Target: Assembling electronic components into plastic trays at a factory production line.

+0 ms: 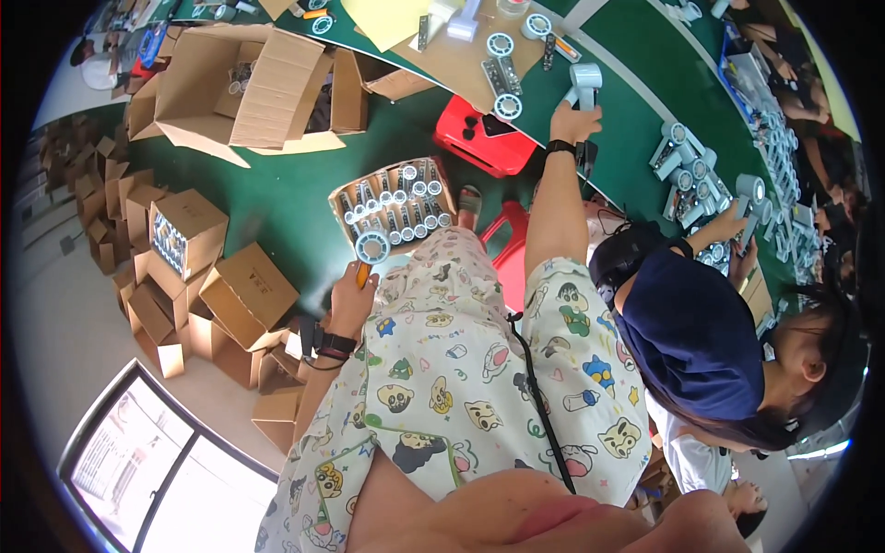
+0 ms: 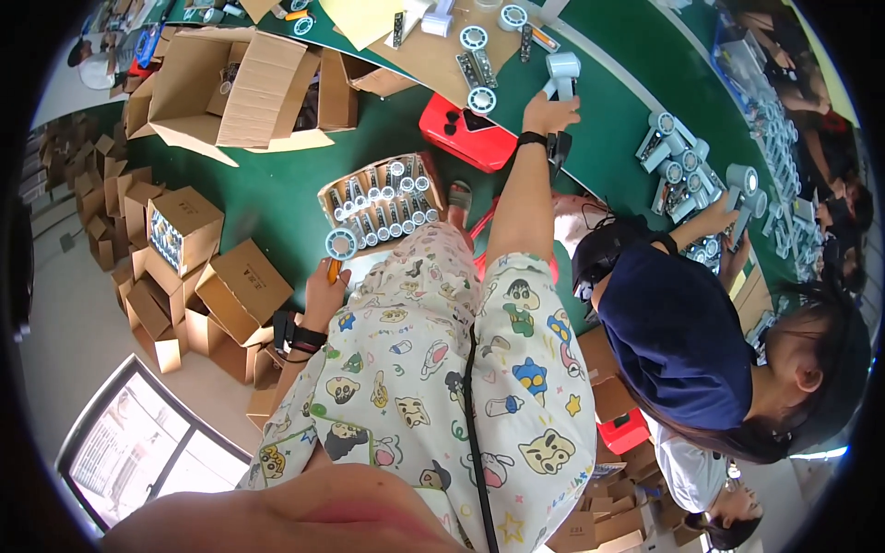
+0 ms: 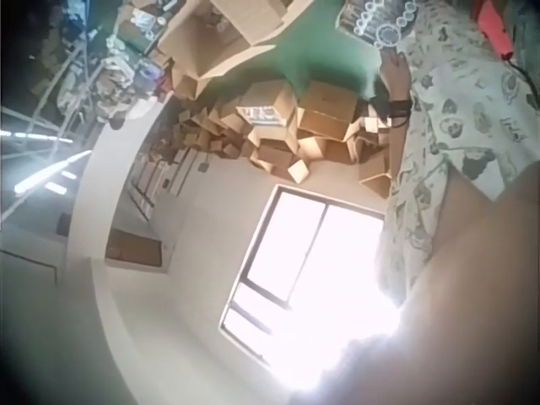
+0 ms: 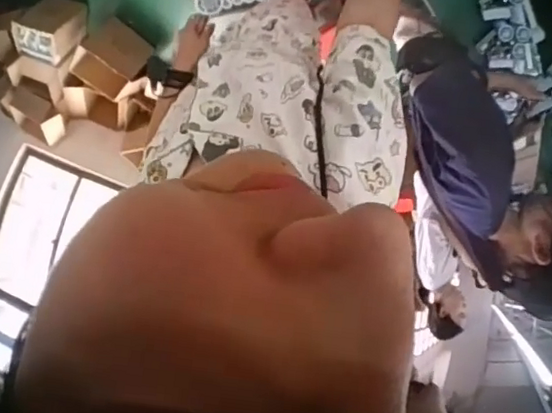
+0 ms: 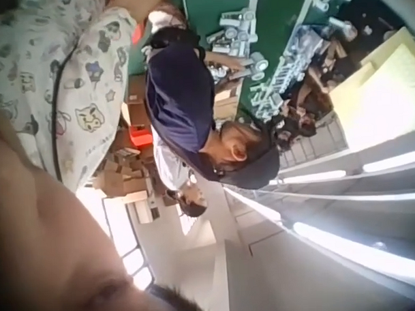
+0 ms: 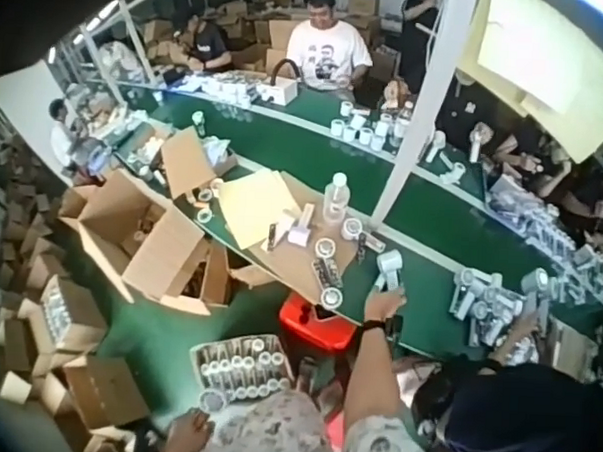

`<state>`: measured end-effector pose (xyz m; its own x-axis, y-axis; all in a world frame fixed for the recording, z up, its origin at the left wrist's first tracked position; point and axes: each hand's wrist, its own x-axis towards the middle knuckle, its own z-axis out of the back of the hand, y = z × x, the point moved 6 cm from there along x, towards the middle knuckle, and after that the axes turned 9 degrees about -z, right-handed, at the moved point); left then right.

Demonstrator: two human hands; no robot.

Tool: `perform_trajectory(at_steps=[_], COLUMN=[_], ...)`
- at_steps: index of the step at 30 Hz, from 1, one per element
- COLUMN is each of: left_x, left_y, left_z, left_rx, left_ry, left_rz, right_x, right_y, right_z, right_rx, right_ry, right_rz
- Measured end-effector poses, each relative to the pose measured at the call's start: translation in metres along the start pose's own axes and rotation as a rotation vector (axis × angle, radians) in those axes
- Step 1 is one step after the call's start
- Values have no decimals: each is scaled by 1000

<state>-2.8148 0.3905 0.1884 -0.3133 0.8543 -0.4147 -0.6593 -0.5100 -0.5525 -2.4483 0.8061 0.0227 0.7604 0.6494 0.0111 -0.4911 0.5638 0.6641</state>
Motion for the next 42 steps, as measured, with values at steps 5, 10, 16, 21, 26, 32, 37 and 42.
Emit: perform_trajectory(at_steps=[5, 10, 16, 21, 26, 32, 37, 42], left_x=[-8, -17, -16, -13, -9, -14, -23, -17], left_y=[21, 23, 10, 13, 13, 32, 59, 57], left_z=[-22, -32, -31, -29, -31, -50, -62, -69], left_rx=[133, 118, 102, 105, 116, 116, 141, 160], left_ry=[125, 118, 182, 180, 194, 249, 268, 276], left_rz=[60, 52, 57, 85, 86, 47, 68, 20], right_x=[43, 69, 83, 71, 98, 79, 40, 17], right_y=[-21, -14, -42, -44, -73, -43, 5, 27], right_z=[-4, -23, -5, 20, 8, 33, 3, 1], right_rx=[-330, -469, -379, -331, -420, -532, -205, -308], right_ry=[-185, 321, 288, 179, 303, -26, 184, 274], right_rz=[170, 304, 208, 4, -123, -91, 242, 47])
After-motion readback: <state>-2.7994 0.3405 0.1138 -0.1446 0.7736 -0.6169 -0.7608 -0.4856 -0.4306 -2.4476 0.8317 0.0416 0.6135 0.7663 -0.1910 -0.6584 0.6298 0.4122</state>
